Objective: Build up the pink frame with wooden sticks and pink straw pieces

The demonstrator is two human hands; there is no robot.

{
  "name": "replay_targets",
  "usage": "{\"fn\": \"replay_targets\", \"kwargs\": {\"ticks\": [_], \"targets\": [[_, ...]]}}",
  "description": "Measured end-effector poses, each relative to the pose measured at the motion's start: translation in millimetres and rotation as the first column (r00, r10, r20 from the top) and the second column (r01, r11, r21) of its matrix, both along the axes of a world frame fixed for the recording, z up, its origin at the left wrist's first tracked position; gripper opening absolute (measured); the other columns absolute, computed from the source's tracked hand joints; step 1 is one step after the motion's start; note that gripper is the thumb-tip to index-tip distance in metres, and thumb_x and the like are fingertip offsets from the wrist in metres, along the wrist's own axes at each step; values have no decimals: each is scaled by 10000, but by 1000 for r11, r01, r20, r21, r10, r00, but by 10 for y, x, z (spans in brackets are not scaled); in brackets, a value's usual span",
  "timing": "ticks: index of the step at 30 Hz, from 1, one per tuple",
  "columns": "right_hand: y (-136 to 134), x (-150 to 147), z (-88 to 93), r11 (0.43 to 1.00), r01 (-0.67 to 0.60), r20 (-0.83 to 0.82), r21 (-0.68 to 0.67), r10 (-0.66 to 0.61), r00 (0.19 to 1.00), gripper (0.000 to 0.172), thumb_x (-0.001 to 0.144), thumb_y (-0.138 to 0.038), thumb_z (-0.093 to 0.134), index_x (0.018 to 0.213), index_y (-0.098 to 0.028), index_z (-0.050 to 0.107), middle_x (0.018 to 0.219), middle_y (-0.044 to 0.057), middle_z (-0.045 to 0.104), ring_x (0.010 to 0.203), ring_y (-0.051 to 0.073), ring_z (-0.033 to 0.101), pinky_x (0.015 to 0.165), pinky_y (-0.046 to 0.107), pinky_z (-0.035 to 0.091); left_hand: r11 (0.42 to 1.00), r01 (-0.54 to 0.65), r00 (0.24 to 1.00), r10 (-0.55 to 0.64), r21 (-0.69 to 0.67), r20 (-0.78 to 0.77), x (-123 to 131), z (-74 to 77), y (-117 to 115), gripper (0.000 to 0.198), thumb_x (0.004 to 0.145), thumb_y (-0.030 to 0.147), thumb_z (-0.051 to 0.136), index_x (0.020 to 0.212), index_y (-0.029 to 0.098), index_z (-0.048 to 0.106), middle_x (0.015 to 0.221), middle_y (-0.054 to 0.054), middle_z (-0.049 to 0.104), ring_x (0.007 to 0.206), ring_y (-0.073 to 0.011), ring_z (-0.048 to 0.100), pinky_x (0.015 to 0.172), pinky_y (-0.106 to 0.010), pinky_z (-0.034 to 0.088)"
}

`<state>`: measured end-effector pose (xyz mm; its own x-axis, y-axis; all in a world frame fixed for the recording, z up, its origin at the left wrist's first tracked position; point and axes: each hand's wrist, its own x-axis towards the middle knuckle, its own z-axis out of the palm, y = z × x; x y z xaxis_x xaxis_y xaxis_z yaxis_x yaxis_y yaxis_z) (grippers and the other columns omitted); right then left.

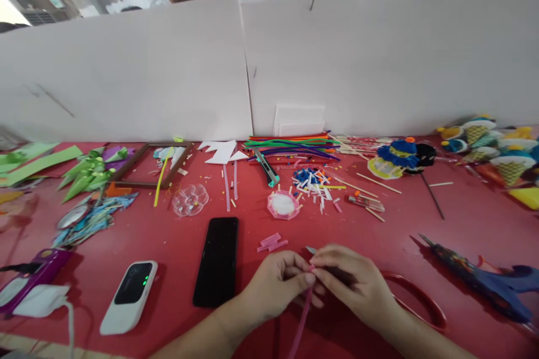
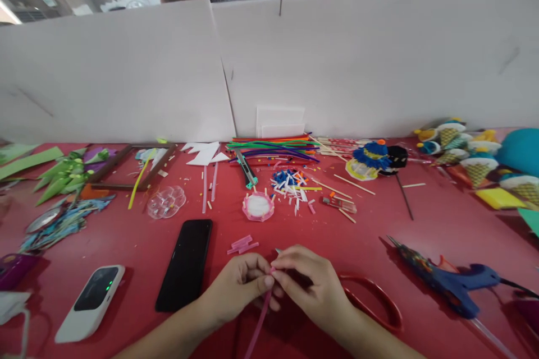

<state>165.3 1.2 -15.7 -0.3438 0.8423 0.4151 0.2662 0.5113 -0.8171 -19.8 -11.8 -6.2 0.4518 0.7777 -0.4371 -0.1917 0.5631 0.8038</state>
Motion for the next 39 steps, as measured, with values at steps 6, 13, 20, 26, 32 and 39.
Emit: {"fn": "replay_targets", "kwargs": {"ticks": [6,13,20,26,32,39], "targets": [[-21,6,19,998,-44,32,39,42,999,133,879,-176,615,927,-241,720,853,48,732,777,164,705,707,253,591,1000,-3,1000,3,-14,22,12,-20,1,564,569,579,838,792,138,566,703,-49,700,579,-139,669,567,-241,477],[-30,10,72,995,-59,57,85,54,997,170,862,-136,597,940,-241,705,848,49,727,769,171,701,709,263,589,1000,22,999,-22,6,24,-3,-56,-4,522,620,568,811,785,146,552,712,-53,697,559,-130,652,574,-250,478],[-26,3,55,992,-65,68,109,58,996,131,857,-154,631,932,-244,690,831,35,717,747,159,692,699,244,582,942,76,963,17,328,-269,-15,43,-59,233,816,379,657,773,166,573,704,-50,672,641,-161,652,638,-272,493],[-42,22,-6,996,-34,90,84,27,996,99,875,-187,628,921,-253,687,829,33,720,764,171,691,716,259,577,812,270,845,58,518,-532,-68,84,-68,128,882,211,536,826,179,646,757,-57,723,687,-171,667,636,-248,469],[-53,48,-30,996,-34,109,76,26,994,66,893,-208,607,921,-246,654,846,38,710,786,169,689,724,246,573,810,301,863,-7,503,-505,-79,120,-65,117,895,218,555,854,175,656,810,-67,744,749,-183,696,679,-246,487],[-43,25,17,994,-48,93,99,39,995,62,902,-236,615,853,-239,652,777,28,677,709,146,657,698,239,565,867,254,911,-66,428,-407,-56,137,-48,198,889,344,591,812,168,637,787,-47,709,725,-169,649,654,-241,456]]}}
